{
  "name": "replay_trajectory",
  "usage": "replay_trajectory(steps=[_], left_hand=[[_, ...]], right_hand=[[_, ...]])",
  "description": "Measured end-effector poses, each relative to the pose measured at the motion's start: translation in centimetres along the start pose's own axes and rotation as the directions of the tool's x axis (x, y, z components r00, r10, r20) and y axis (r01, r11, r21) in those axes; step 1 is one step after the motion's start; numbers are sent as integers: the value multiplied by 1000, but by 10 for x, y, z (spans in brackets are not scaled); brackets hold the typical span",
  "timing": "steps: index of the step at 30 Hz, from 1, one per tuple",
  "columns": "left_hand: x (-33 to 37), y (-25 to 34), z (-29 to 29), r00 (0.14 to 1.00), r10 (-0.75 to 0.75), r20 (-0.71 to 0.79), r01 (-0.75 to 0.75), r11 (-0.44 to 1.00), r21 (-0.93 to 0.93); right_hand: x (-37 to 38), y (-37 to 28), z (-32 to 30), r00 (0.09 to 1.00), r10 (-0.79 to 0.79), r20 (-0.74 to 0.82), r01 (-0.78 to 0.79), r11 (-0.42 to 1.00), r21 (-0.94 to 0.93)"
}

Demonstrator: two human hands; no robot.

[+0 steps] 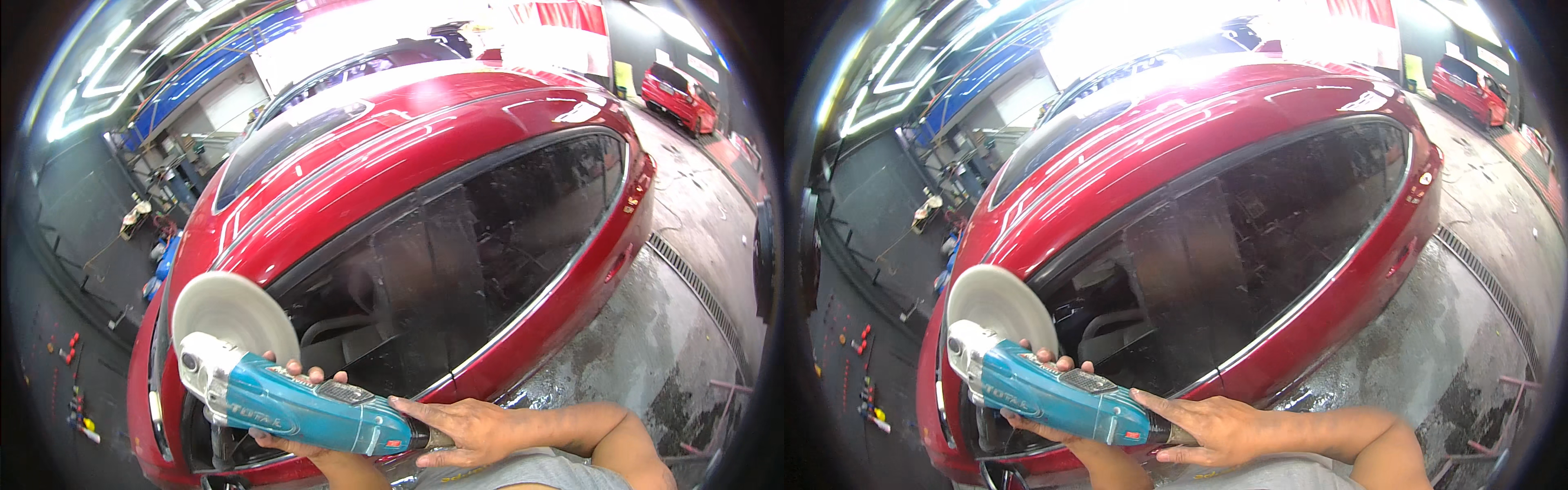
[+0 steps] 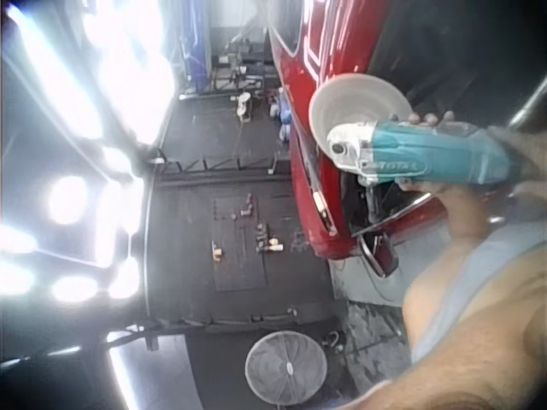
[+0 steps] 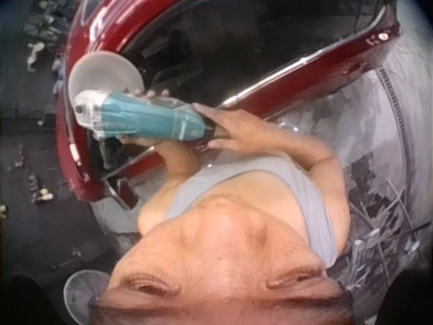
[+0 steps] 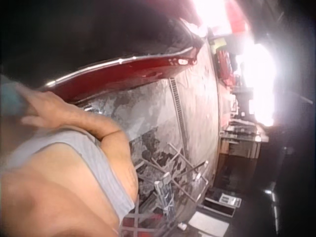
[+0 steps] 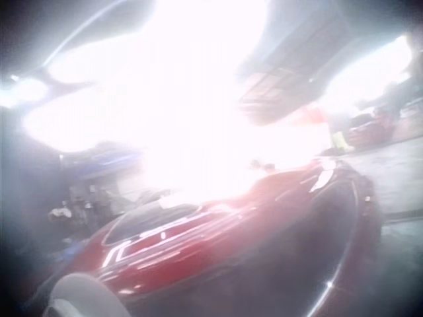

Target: The person uses a rotary polisher to buff the exterior paint of a red car. They move the tool across the hood, side panels, and rear quarter panel in continuous overlapping passes.

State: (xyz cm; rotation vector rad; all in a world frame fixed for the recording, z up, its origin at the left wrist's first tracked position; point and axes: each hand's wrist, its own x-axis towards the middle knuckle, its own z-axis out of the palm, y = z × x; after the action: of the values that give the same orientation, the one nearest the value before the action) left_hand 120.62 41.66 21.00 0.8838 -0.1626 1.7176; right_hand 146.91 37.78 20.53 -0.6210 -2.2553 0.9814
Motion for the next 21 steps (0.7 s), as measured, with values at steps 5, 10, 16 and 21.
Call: replay_trajectory(steps=[5, 10, 16, 21], left_hand=[[1, -48, 12, 993, -115, 25, 115, 993, 26], [22, -136, 45, 900, -435, 33, 431, 899, 79], [72, -263, 88, 674, -734, 81, 701, 670, 243], [90, -327, 125, 606, -791, 84, 751, 604, 265]], right_hand=[[-24, -4, -18, 926, 367, 88, -369, 930, 0], [-97, 19, -21, 808, 537, -243, -515, 843, 154], [-162, 59, -47, 575, 508, -642, -384, 860, 337], [-178, 59, -76, 436, 566, -700, -338, 824, 455]])
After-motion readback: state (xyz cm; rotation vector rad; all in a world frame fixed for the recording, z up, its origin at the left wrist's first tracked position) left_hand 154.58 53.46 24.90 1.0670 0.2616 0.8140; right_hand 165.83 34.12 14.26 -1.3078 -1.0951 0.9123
